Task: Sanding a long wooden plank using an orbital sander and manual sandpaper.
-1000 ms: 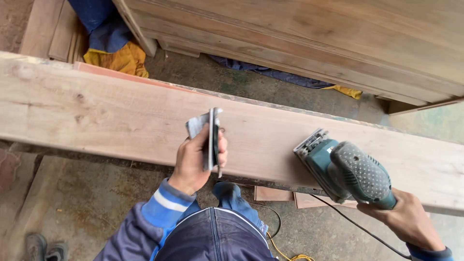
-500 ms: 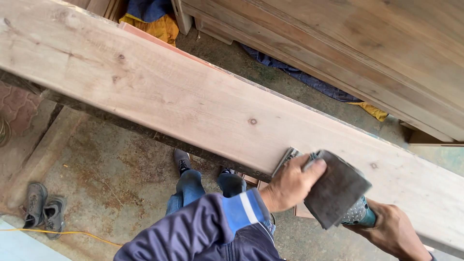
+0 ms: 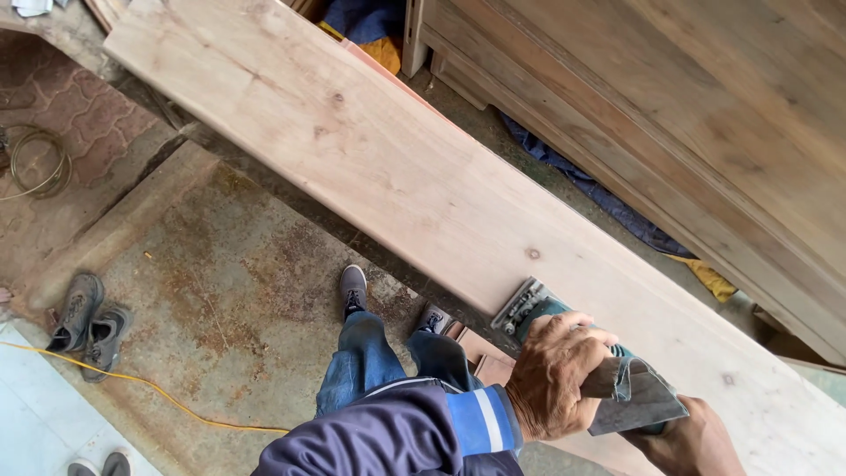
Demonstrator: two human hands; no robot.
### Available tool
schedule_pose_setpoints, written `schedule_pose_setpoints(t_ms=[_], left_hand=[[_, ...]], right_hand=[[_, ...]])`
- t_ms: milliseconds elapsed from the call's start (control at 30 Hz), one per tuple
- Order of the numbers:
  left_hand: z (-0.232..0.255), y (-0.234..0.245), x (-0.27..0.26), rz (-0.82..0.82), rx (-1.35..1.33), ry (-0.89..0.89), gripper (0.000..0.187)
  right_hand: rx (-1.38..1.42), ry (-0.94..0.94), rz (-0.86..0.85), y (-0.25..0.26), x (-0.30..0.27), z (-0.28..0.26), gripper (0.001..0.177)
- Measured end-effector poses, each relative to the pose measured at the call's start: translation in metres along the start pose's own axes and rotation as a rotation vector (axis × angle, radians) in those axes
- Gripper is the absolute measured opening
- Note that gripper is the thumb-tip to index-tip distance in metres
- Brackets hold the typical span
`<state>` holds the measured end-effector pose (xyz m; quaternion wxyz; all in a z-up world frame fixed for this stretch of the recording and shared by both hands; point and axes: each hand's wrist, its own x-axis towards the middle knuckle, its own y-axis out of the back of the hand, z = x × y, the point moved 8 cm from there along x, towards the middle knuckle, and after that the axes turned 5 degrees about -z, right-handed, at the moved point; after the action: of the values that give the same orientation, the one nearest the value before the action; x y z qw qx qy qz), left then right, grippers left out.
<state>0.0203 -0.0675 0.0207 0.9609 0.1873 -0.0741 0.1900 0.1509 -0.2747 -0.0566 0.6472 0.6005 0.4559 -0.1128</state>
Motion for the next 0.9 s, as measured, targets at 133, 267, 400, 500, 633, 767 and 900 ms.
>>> schedule_pose_setpoints(t_ms=[133, 267, 400, 500, 633, 767, 900], left_hand=[[-0.009, 0.034, 0.003, 0.106, 0.034, -0.039, 0.026], [-0.02, 0.068, 0.004, 0.172, 0.086, -0.044, 0.021], [-0.035, 0.105, 0.006, 0.277, 0.138, -0.074, 0.017], [-0.051, 0.132, 0.009, 0.317, 0.166, -0.087, 0.015], [-0.079, 0.168, 0.016, 0.322, 0.19, -0.131, 0.011], [-0.098, 0.22, 0.019, 0.327, 0.193, -0.15, 0.01], [-0.12, 0.275, 0.022, 0.37, 0.218, -0.15, 0.008]], right_hand=[[0.01, 0.045, 0.011, 0.024, -0.002, -0.064, 0.039], [-0.026, 0.127, 0.002, 0.031, 0.006, -0.105, 0.042], [-0.041, 0.136, -0.038, 0.032, 0.019, -0.144, 0.04], [0.003, 0.258, -0.008, 0.043, 0.021, -0.191, 0.039], [0.046, 0.398, 0.02, 0.043, 0.037, -0.236, 0.035], [-0.086, 0.264, -0.022, 0.047, 0.045, -0.289, 0.037], [-0.033, 0.349, 0.046, 0.058, 0.051, -0.354, 0.037]])
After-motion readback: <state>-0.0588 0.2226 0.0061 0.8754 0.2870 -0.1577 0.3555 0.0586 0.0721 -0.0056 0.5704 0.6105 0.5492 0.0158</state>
